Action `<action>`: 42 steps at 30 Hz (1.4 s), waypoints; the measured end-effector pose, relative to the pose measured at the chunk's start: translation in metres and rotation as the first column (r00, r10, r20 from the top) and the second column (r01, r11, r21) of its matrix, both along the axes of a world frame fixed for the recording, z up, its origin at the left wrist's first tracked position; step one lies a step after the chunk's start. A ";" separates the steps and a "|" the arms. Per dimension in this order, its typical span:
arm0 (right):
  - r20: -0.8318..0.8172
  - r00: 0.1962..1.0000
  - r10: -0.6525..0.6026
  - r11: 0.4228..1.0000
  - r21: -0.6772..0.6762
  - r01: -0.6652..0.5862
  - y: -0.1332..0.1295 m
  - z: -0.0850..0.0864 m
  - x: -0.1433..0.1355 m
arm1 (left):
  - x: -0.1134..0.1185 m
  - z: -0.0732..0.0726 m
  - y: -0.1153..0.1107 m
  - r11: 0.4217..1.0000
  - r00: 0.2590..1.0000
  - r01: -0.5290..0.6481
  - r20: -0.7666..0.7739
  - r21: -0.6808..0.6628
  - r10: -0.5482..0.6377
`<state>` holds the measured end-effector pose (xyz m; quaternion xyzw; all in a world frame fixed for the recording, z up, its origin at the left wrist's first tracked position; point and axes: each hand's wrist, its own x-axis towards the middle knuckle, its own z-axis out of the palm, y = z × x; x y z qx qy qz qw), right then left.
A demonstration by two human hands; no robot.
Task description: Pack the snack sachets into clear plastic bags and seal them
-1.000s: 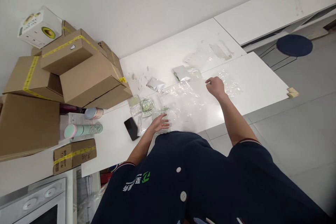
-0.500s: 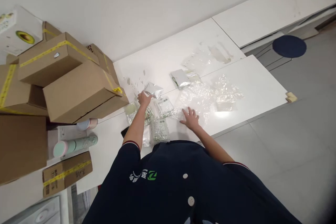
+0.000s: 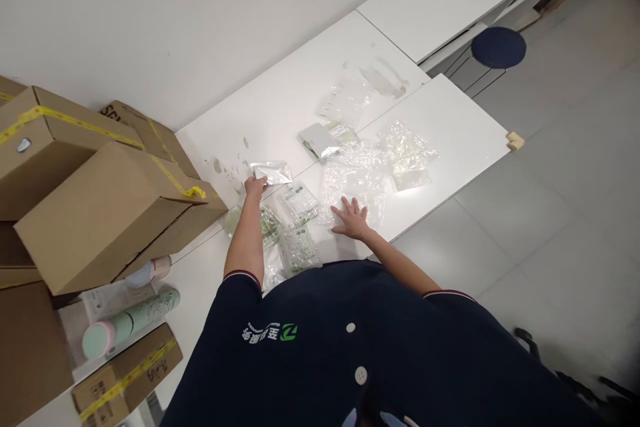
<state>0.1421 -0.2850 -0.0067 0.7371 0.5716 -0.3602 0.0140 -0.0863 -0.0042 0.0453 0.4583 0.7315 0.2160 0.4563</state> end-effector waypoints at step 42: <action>0.176 0.984 -0.035 0.992 0.128 0.013 -0.104 -0.005 0.068 | 0.112 -0.038 -0.253 0.067 -0.032 0.993 -0.777 -0.096 -0.629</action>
